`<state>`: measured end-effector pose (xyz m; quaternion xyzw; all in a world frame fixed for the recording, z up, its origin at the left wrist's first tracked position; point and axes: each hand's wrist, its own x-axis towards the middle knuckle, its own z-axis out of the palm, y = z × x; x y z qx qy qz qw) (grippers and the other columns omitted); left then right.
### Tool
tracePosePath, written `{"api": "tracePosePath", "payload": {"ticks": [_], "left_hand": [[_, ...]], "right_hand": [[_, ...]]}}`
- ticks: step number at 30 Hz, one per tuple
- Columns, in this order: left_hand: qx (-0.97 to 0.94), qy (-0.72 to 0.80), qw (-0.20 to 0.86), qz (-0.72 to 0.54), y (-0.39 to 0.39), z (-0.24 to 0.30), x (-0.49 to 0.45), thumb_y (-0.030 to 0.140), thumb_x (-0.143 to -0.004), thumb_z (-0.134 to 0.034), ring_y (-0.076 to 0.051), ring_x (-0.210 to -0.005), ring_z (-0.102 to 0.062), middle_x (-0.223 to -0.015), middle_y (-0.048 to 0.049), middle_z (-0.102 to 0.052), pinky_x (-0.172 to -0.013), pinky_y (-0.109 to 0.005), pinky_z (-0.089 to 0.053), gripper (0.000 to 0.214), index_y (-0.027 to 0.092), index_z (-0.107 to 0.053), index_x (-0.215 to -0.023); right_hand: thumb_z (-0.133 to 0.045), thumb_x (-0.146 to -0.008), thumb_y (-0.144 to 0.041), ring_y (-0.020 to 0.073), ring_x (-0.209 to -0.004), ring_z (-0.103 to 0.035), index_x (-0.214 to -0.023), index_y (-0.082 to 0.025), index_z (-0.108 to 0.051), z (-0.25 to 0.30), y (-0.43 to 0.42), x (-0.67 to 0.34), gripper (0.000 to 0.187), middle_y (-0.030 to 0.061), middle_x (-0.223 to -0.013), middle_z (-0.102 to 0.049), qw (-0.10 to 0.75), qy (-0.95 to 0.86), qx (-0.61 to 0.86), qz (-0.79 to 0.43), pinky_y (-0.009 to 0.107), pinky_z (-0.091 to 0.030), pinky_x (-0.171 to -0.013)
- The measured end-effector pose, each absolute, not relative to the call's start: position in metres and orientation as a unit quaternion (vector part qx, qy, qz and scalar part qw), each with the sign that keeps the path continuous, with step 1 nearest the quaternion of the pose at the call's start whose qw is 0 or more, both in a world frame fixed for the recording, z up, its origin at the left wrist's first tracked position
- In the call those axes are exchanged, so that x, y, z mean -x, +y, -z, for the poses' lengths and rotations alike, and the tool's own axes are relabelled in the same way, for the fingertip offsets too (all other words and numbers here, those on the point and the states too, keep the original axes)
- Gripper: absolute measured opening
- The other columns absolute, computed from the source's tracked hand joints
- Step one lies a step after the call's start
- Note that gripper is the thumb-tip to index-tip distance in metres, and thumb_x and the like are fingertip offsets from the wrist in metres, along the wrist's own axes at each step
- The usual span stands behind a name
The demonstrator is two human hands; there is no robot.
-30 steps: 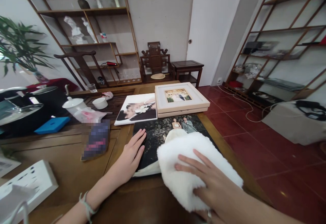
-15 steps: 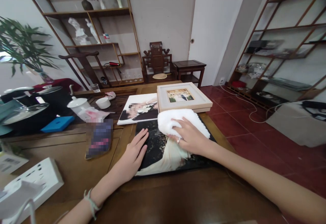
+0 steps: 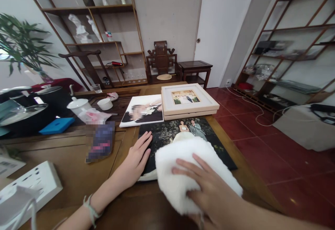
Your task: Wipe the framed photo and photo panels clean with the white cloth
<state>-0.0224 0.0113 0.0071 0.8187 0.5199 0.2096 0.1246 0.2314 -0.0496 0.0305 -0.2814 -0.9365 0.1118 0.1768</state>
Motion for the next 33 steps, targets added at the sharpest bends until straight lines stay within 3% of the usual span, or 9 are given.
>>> {"api": "tracePosePath", "payload": {"ticks": [5, 10, 15, 18, 21, 24, 28, 33], "left_hand": [[-0.814, 0.526, 0.138, -0.203, 0.011, -0.008, 0.022, 0.028, -0.094, -0.029, -0.022, -0.137, -0.025, -0.147, -0.0095, -0.032, -0.109, -0.046, -0.025, 0.044, 0.017, -0.038, -0.136], [-0.813, 0.524, 0.142, -0.21, 0.011, -0.009, 0.022, 0.028, -0.094, -0.029, -0.022, -0.137, -0.024, -0.147, -0.0097, -0.032, -0.11, -0.046, -0.024, 0.044, 0.017, -0.038, -0.136], [-0.817, 0.517, 0.139, -0.215, 0.011, -0.008, 0.022, 0.027, -0.094, -0.03, -0.022, -0.136, -0.026, -0.147, -0.0085, -0.033, -0.109, -0.048, -0.024, 0.043, 0.019, -0.038, -0.136], [-0.816, 0.52, 0.14, -0.211, 0.011, -0.007, 0.023, 0.027, -0.094, -0.029, -0.022, -0.137, -0.025, -0.147, -0.0087, -0.032, -0.109, -0.047, -0.024, 0.044, 0.019, -0.037, -0.136], [-0.817, 0.517, 0.136, -0.216, 0.011, -0.006, 0.023, 0.026, -0.094, -0.03, -0.022, -0.136, -0.025, -0.147, -0.0083, -0.032, -0.11, -0.046, -0.024, 0.044, 0.02, -0.037, -0.137], [-0.817, 0.517, 0.135, -0.217, 0.011, -0.005, 0.023, 0.027, -0.094, -0.029, -0.022, -0.137, -0.025, -0.147, -0.008, -0.032, -0.11, -0.046, -0.024, 0.044, 0.02, -0.037, -0.137], [-0.814, 0.524, 0.144, -0.205, 0.011, -0.006, 0.022, 0.027, -0.094, -0.028, -0.022, -0.137, -0.023, -0.147, -0.0089, -0.031, -0.109, -0.047, -0.025, 0.045, 0.017, -0.037, -0.137], [-0.819, 0.515, 0.139, -0.212, 0.011, -0.008, 0.022, 0.025, -0.094, -0.028, -0.021, -0.137, -0.024, -0.147, -0.0082, -0.032, -0.11, -0.046, -0.025, 0.044, 0.019, -0.035, -0.138]], "right_hand": [[-0.045, -0.09, -0.03, 0.0271, -0.128, -0.037, -0.103, -0.013, -0.064, -0.044, 0.016, -0.218, 0.029, 0.0188, -0.126, -0.054, 0.195, -0.913, 0.342, -0.107, 0.052, -0.02, -0.107], [-0.04, -0.094, -0.033, 0.027, -0.123, -0.043, -0.109, -0.015, -0.061, -0.041, 0.058, -0.204, 0.032, 0.0129, -0.119, -0.06, 0.221, -0.904, 0.358, -0.082, 0.051, -0.024, -0.104], [-0.045, -0.09, -0.028, 0.0275, -0.129, -0.035, -0.103, -0.014, -0.064, -0.04, 0.021, -0.206, 0.027, 0.0166, -0.122, -0.057, 0.201, -0.903, 0.367, -0.095, 0.054, -0.016, -0.107], [-0.052, -0.083, -0.026, 0.0298, -0.131, -0.03, -0.098, -0.016, -0.066, -0.037, -0.02, -0.213, 0.023, 0.0139, -0.131, -0.051, 0.18, -0.919, 0.329, -0.121, 0.059, -0.012, -0.107], [-0.057, -0.077, -0.024, 0.0343, -0.131, -0.03, -0.088, -0.019, -0.069, -0.025, -0.052, -0.218, 0.017, 0.0118, -0.134, -0.049, 0.16, -0.94, 0.277, -0.116, 0.064, -0.014, -0.105], [-0.053, -0.078, -0.015, 0.0332, -0.129, -0.034, -0.082, -0.02, -0.069, -0.018, -0.064, -0.218, 0.017, 0.0093, -0.131, -0.053, 0.178, -0.943, 0.265, -0.091, 0.063, -0.016, -0.105], [-0.055, -0.079, -0.027, 0.0325, -0.129, -0.033, -0.095, -0.018, -0.066, -0.03, -0.044, -0.212, 0.021, 0.0133, -0.131, -0.051, 0.173, -0.932, 0.293, -0.127, 0.062, -0.016, -0.105], [-0.044, -0.09, -0.027, 0.0282, -0.127, -0.037, -0.106, -0.012, -0.063, -0.044, 0.017, -0.196, 0.029, 0.019, -0.121, -0.057, 0.185, -0.908, 0.36, -0.103, 0.054, -0.019, -0.106]]}}
